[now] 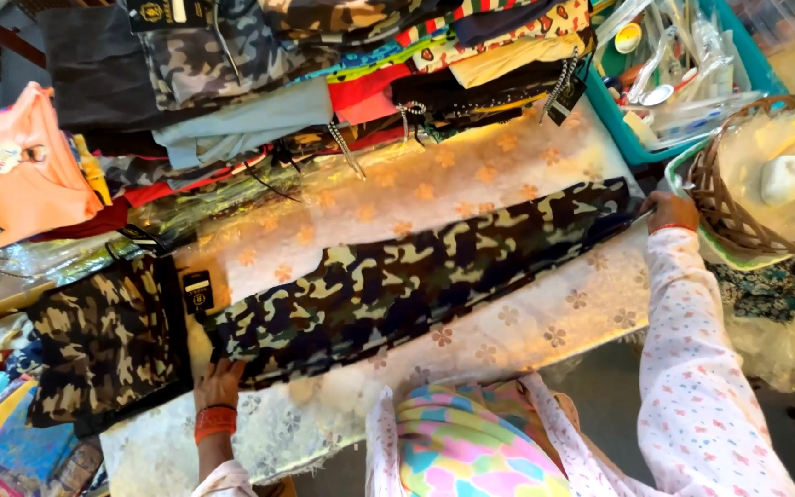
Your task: Folding camouflage pants on a table.
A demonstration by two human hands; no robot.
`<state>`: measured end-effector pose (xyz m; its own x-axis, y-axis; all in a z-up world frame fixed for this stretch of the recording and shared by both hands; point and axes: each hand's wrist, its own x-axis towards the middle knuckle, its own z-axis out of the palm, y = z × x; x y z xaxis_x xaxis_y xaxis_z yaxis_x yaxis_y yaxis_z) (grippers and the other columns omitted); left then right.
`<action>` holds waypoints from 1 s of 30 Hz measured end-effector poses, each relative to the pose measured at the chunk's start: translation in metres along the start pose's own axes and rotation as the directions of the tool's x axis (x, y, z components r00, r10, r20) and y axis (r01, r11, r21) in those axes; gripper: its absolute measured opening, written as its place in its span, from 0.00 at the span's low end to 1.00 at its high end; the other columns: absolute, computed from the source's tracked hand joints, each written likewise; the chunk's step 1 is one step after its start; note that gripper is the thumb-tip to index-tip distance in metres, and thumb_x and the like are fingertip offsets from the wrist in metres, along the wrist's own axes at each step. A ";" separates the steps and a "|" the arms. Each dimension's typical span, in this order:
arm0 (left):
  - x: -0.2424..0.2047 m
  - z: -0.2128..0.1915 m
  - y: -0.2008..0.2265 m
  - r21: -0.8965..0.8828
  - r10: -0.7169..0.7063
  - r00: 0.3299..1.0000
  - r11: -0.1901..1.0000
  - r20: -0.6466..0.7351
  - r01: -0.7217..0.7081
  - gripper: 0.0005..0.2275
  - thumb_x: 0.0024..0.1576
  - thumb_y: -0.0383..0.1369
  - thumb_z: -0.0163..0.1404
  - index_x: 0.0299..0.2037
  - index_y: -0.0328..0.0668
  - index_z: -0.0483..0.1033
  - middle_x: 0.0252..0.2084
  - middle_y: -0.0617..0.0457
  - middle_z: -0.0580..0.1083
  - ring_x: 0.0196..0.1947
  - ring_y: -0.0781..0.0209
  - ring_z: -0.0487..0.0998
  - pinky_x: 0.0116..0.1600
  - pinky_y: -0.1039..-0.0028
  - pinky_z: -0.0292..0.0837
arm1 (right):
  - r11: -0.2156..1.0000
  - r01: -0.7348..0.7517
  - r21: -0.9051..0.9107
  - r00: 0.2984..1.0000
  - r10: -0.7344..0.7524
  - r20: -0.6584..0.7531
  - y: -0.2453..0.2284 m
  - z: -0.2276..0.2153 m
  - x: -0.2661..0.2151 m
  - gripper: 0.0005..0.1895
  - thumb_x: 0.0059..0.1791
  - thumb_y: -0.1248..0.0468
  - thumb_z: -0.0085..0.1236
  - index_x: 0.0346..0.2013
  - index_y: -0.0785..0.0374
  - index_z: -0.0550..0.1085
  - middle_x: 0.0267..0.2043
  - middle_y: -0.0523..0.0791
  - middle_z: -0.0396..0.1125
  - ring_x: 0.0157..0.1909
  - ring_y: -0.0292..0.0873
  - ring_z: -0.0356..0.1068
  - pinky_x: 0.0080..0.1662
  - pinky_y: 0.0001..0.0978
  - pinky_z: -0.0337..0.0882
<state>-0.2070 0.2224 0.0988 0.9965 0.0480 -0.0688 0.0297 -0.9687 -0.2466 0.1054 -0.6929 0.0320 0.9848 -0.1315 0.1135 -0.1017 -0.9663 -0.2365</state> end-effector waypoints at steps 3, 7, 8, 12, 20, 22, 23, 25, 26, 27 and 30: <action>-0.018 -0.008 0.010 0.021 -0.041 0.998 0.999 0.038 0.041 0.16 0.54 0.25 0.50 0.48 0.62 0.80 0.48 0.57 0.77 0.54 0.51 0.76 0.58 0.51 0.73 | 0.994 -0.113 0.001 0.993 0.113 0.047 0.005 0.002 -0.012 0.12 0.43 0.73 0.62 0.31 0.50 0.83 0.33 0.55 0.73 0.38 0.61 0.73 0.42 0.52 0.73; -0.021 -0.023 0.005 0.005 -0.082 0.986 0.997 0.148 0.082 0.15 0.58 0.26 0.49 0.49 0.62 0.80 0.50 0.57 0.76 0.57 0.52 0.75 0.55 0.55 0.73 | 0.997 -0.070 0.021 0.997 0.069 0.041 0.014 -0.001 -0.017 0.11 0.45 0.74 0.61 0.29 0.52 0.82 0.34 0.55 0.72 0.39 0.61 0.73 0.44 0.51 0.73; -0.024 -0.026 0.007 0.012 -0.087 0.985 0.996 0.147 0.086 0.16 0.57 0.24 0.49 0.50 0.60 0.80 0.51 0.57 0.76 0.56 0.51 0.75 0.55 0.56 0.73 | 0.997 -0.073 0.039 0.997 0.071 0.038 0.012 -0.004 -0.020 0.12 0.44 0.76 0.60 0.30 0.54 0.82 0.32 0.56 0.72 0.38 0.61 0.73 0.44 0.51 0.74; -0.040 -0.004 0.013 -0.061 -0.066 0.991 0.995 0.115 0.073 0.16 0.55 0.23 0.50 0.49 0.58 0.79 0.55 0.56 0.76 0.58 0.49 0.74 0.55 0.55 0.73 | 0.989 -0.140 0.050 0.987 0.135 0.088 0.022 0.010 -0.039 0.12 0.46 0.77 0.58 0.31 0.57 0.82 0.31 0.57 0.72 0.41 0.59 0.74 0.46 0.48 0.74; -0.002 -0.015 0.078 -0.253 -0.185 0.942 0.932 0.280 0.258 0.14 0.53 0.24 0.55 0.49 0.50 0.78 0.51 0.49 0.77 0.51 0.48 0.79 0.52 0.59 0.77 | 0.983 0.016 -0.184 0.976 -0.055 -0.212 -0.073 0.002 -0.069 0.11 0.43 0.69 0.57 0.37 0.54 0.80 0.48 0.51 0.72 0.51 0.56 0.71 0.53 0.53 0.69; 0.018 0.001 0.126 -0.457 -0.168 0.985 0.873 0.049 0.172 0.14 0.48 0.25 0.57 0.46 0.44 0.78 0.47 0.48 0.78 0.46 0.48 0.80 0.52 0.61 0.78 | 0.998 0.030 0.050 0.985 -0.021 -0.172 -0.100 0.045 -0.086 0.11 0.55 0.70 0.49 0.48 0.59 0.78 0.51 0.51 0.70 0.54 0.56 0.69 0.53 0.49 0.67; 0.027 0.019 0.155 -0.382 -0.027 0.999 0.924 -0.023 0.016 0.15 0.54 0.26 0.54 0.52 0.42 0.76 0.51 0.47 0.77 0.50 0.48 0.78 0.56 0.60 0.76 | 0.980 0.198 0.024 0.970 -0.192 -0.150 -0.112 0.084 -0.098 0.15 0.56 0.68 0.48 0.58 0.65 0.71 0.60 0.53 0.66 0.61 0.55 0.65 0.61 0.48 0.64; 0.043 0.023 0.215 -0.292 0.126 0.989 0.945 -0.083 -0.145 0.16 0.60 0.27 0.52 0.59 0.39 0.75 0.54 0.46 0.75 0.53 0.47 0.76 0.59 0.60 0.73 | 0.934 0.356 0.003 0.927 -0.353 -0.125 -0.175 0.093 -0.121 0.24 0.57 0.66 0.47 0.68 0.70 0.63 0.68 0.55 0.62 0.68 0.55 0.62 0.68 0.46 0.61; 0.051 0.010 0.246 -0.361 0.172 0.977 0.909 -0.125 -0.207 0.22 0.60 0.37 0.51 0.65 0.46 0.68 0.65 0.44 0.64 0.64 0.45 0.65 0.66 0.50 0.61 | 0.861 0.496 0.116 0.866 -0.501 0.013 -0.229 0.061 -0.134 0.30 0.52 0.60 0.54 0.66 0.70 0.63 0.69 0.56 0.60 0.71 0.57 0.58 0.69 0.47 0.57; 0.059 -0.003 0.280 -0.428 0.218 0.961 0.862 -0.172 -0.273 0.28 0.59 0.46 0.50 0.70 0.52 0.62 0.76 0.43 0.53 0.74 0.42 0.55 0.72 0.40 0.49 | 0.764 0.597 0.243 0.760 -0.636 0.132 -0.282 0.025 -0.153 0.37 0.47 0.55 0.61 0.65 0.71 0.64 0.70 0.57 0.57 0.73 0.58 0.55 0.70 0.48 0.54; 0.053 -0.010 0.326 -0.371 0.214 0.971 0.897 -0.109 -0.239 0.28 0.63 0.51 0.43 0.74 0.62 0.56 0.79 0.45 0.48 0.77 0.39 0.46 0.72 0.31 0.38 | 0.542 0.776 0.323 0.536 -0.836 0.116 -0.316 0.054 -0.189 0.41 0.52 0.45 0.53 0.71 0.69 0.60 0.75 0.56 0.51 0.75 0.57 0.47 0.69 0.53 0.46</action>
<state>-0.1437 -0.0932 0.0248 0.9822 -0.1873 -0.0145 -0.1829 -0.9710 0.1539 -0.0410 -0.3509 0.0334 0.6294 0.7631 0.1467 0.7542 -0.5545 -0.3516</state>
